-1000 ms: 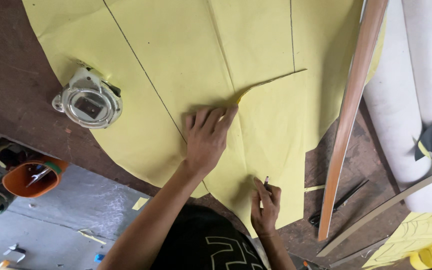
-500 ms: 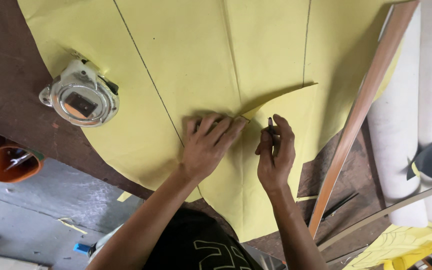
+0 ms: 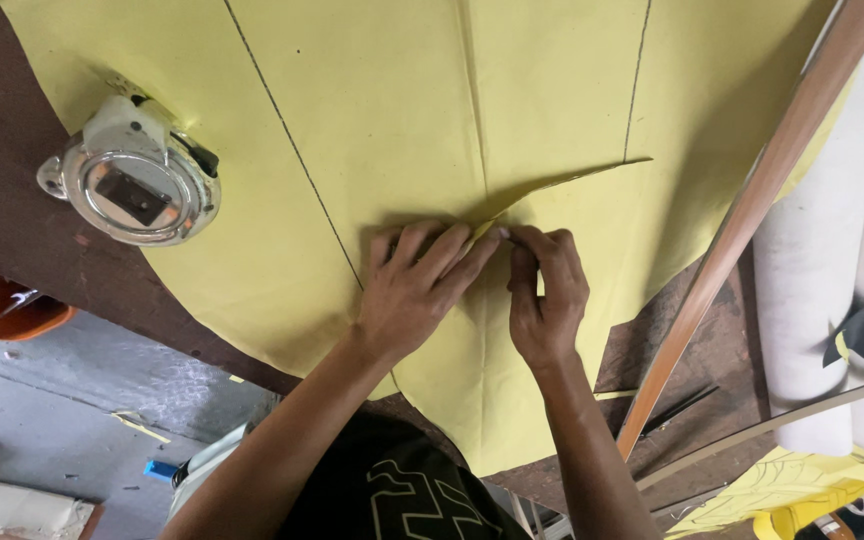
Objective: The person measures a yellow pattern paper laid on the workbench with a tape measure, then walks to a car seat and measures the seat with the tape measure. They return to the bench, reposition the paper, measure it again, and mark lines on the paper with a pen using a wooden straightedge.
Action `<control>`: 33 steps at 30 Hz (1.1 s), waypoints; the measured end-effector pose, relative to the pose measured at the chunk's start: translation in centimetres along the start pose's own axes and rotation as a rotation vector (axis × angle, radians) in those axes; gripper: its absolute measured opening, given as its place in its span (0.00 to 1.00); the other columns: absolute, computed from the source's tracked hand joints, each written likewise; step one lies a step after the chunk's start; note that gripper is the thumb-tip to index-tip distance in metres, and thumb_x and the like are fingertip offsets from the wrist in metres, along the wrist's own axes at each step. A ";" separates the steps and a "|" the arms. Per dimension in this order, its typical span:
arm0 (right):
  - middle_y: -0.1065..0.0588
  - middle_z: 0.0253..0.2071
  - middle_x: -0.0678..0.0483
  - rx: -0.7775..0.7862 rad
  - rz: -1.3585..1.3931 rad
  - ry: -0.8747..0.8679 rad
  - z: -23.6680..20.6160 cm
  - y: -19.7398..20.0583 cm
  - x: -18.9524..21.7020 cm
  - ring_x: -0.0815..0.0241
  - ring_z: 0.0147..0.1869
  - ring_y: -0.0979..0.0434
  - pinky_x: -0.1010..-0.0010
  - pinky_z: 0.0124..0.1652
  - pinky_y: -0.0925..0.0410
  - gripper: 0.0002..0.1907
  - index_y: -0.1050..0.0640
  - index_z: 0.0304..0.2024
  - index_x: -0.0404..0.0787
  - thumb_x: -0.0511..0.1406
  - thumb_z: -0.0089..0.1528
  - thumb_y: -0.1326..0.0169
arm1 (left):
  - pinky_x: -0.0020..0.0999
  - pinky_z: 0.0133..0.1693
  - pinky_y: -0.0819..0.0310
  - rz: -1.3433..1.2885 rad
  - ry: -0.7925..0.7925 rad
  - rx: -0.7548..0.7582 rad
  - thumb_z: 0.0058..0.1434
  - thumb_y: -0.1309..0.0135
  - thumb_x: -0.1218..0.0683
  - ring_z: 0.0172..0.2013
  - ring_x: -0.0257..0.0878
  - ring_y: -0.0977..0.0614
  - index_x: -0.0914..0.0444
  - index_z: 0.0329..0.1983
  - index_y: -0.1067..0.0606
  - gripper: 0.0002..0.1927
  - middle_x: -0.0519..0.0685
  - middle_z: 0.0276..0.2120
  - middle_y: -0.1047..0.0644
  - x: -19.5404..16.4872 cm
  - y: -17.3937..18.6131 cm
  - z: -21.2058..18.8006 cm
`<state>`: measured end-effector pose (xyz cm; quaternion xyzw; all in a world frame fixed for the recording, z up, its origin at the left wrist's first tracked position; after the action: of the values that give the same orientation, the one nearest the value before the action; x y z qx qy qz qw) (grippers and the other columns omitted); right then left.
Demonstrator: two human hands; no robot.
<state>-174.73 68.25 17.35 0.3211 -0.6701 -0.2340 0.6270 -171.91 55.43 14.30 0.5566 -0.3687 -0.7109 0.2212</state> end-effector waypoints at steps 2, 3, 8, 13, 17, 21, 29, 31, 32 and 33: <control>0.30 0.37 0.51 0.014 0.036 -0.054 0.7 -0.1 -0.4 0.64 0.33 0.30 0.71 0.33 0.34 0.16 0.23 0.54 0.34 0.19 0.66 0.51 | 0.42 0.52 0.36 -0.008 0.008 0.003 0.63 0.43 0.56 0.55 0.38 0.27 0.54 0.65 0.26 0.25 0.41 0.59 0.28 0.2 -0.1 0.0; 0.31 0.36 0.51 0.021 0.054 -0.078 1.1 -0.1 -0.7 0.64 0.32 0.29 0.72 0.32 0.33 0.17 0.22 0.54 0.35 0.19 0.66 0.51 | 0.41 0.52 0.36 -0.006 0.012 -0.004 0.64 0.43 0.56 0.55 0.38 0.27 0.55 0.65 0.26 0.25 0.41 0.60 0.28 0.3 -0.1 -0.1; 0.28 0.38 0.51 0.040 -0.078 0.037 2.1 -0.3 0.2 0.61 0.36 0.27 0.69 0.34 0.34 0.15 0.21 0.54 0.37 0.21 0.67 0.46 | 0.40 0.50 0.37 0.034 0.049 0.010 0.66 0.43 0.57 0.54 0.38 0.28 0.57 0.67 0.26 0.25 0.43 0.60 0.30 0.7 -0.8 -0.1; 0.28 0.38 0.52 0.059 -0.100 0.083 2.8 -1.1 0.1 0.61 0.36 0.27 0.70 0.34 0.33 0.15 0.21 0.55 0.37 0.22 0.67 0.42 | 0.40 0.49 0.37 0.019 0.068 0.012 0.66 0.44 0.57 0.54 0.38 0.29 0.58 0.68 0.26 0.25 0.42 0.60 0.31 0.9 -0.8 -0.2; 0.28 0.37 0.52 0.058 -0.103 0.066 3.2 -1.3 -0.2 0.64 0.31 0.29 0.71 0.30 0.35 0.15 0.20 0.54 0.37 0.22 0.66 0.41 | 0.40 0.51 0.36 0.041 0.066 0.012 0.65 0.45 0.58 0.55 0.39 0.29 0.58 0.68 0.27 0.26 0.43 0.62 0.31 1.0 -0.6 0.1; 0.28 0.37 0.52 0.076 -0.119 0.078 3.4 -1.6 -0.1 0.63 0.31 0.30 0.70 0.30 0.36 0.15 0.20 0.53 0.36 0.21 0.65 0.41 | 0.40 0.50 0.37 -0.036 0.129 -0.063 0.65 0.44 0.59 0.52 0.41 0.27 0.59 0.68 0.27 0.26 0.46 0.58 0.28 1.4 0.3 0.6; 0.27 0.38 0.51 0.069 -0.130 0.100 3.2 -1.6 -0.4 0.62 0.35 0.27 0.70 0.33 0.33 0.17 0.20 0.52 0.37 0.20 0.63 0.41 | 0.41 0.48 0.38 -0.128 0.253 -0.086 0.60 0.43 0.60 0.48 0.39 0.25 0.59 0.61 0.23 0.24 0.43 0.50 0.26 1.9 0.1 1.0; 0.27 0.38 0.51 0.065 -0.129 0.096 3.1 -1.7 -0.5 0.62 0.35 0.27 0.70 0.33 0.33 0.16 0.20 0.52 0.37 0.20 0.63 0.41 | 0.40 0.48 0.39 -0.131 0.239 -0.101 0.59 0.42 0.58 0.48 0.38 0.26 0.58 0.59 0.22 0.22 0.43 0.50 0.26 1.9 0.2 1.0; 0.26 0.38 0.51 0.063 -0.128 0.098 3.1 -1.7 -0.6 0.62 0.35 0.27 0.71 0.33 0.33 0.16 0.20 0.51 0.36 0.20 0.63 0.41 | 0.40 0.48 0.39 -0.130 0.233 -0.105 0.60 0.41 0.58 0.48 0.38 0.25 0.58 0.59 0.23 0.21 0.42 0.50 0.26 1.9 0.2 1.0; 0.26 0.38 0.51 0.061 -0.126 0.101 3.1 -1.7 -0.6 0.62 0.34 0.27 0.71 0.33 0.33 0.15 0.20 0.51 0.36 0.20 0.63 0.41 | 0.40 0.48 0.39 -0.127 0.227 -0.111 0.62 0.41 0.57 0.48 0.37 0.25 0.58 0.59 0.23 0.20 0.42 0.51 0.26 1.9 0.2 1.1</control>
<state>-177.56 67.28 15.37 0.3929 -0.6229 -0.2363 0.6338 -173.47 54.23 13.38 0.6426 -0.2655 -0.6751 0.2466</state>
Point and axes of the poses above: each hand's wrist, its own z-axis towards the middle knuckle, its own y-axis out of the back of the hand, x = y × z, the point moved 10 cm from there along z, towards the middle knuckle
